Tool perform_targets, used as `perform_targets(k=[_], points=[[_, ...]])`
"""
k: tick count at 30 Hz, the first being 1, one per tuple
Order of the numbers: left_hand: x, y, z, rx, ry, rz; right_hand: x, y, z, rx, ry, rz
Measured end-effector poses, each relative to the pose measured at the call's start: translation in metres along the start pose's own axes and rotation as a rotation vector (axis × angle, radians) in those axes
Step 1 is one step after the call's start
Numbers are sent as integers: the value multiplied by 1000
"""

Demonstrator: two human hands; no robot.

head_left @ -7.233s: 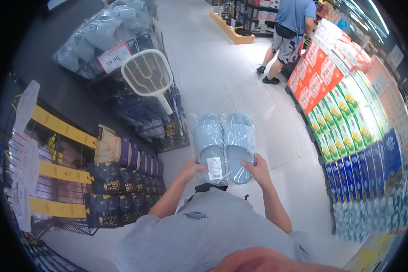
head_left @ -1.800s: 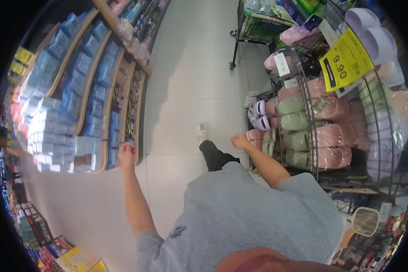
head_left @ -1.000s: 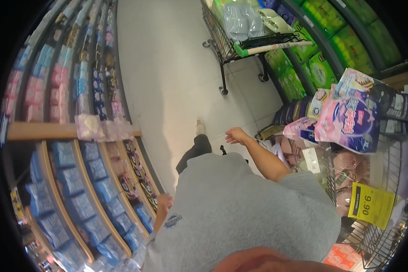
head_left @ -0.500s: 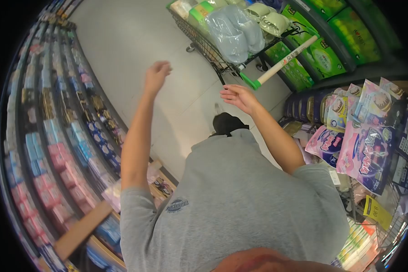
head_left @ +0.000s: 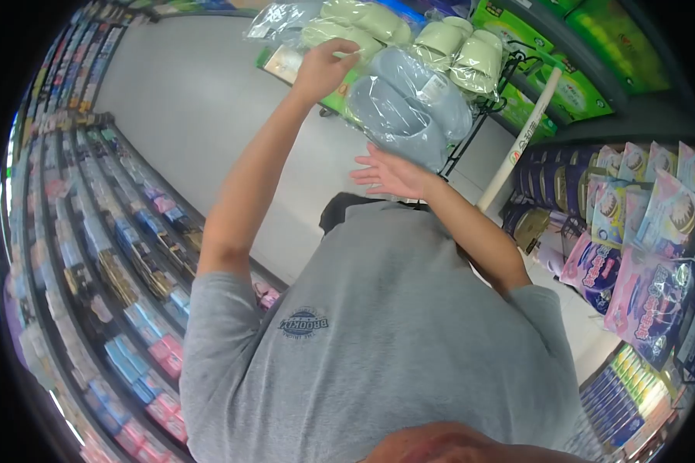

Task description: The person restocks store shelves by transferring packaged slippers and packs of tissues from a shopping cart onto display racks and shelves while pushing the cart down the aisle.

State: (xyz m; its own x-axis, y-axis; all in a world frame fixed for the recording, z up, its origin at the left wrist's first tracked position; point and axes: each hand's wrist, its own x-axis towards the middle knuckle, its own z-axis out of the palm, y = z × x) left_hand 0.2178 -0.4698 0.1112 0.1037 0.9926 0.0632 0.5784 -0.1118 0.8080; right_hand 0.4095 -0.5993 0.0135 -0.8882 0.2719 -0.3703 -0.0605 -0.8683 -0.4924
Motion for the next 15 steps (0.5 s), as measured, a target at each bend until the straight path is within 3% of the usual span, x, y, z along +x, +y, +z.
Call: perform_targets(k=[5, 7, 10, 12, 15], points=[[72, -30, 42, -17, -299, -41, 11, -4, 8, -283, 259, 7], [93, -58, 66, 39, -336, 22, -1, -23, 38, -374, 425, 73], [120, -52, 80, 205, -397, 155, 9, -15, 32, -541, 531, -51], [129, -53, 84, 154, -527, -43, 14, -17, 41, -479, 624, -65], [143, -67, 89, 142, -611, 22, 50, 10, 31, 64, 781, -303]])
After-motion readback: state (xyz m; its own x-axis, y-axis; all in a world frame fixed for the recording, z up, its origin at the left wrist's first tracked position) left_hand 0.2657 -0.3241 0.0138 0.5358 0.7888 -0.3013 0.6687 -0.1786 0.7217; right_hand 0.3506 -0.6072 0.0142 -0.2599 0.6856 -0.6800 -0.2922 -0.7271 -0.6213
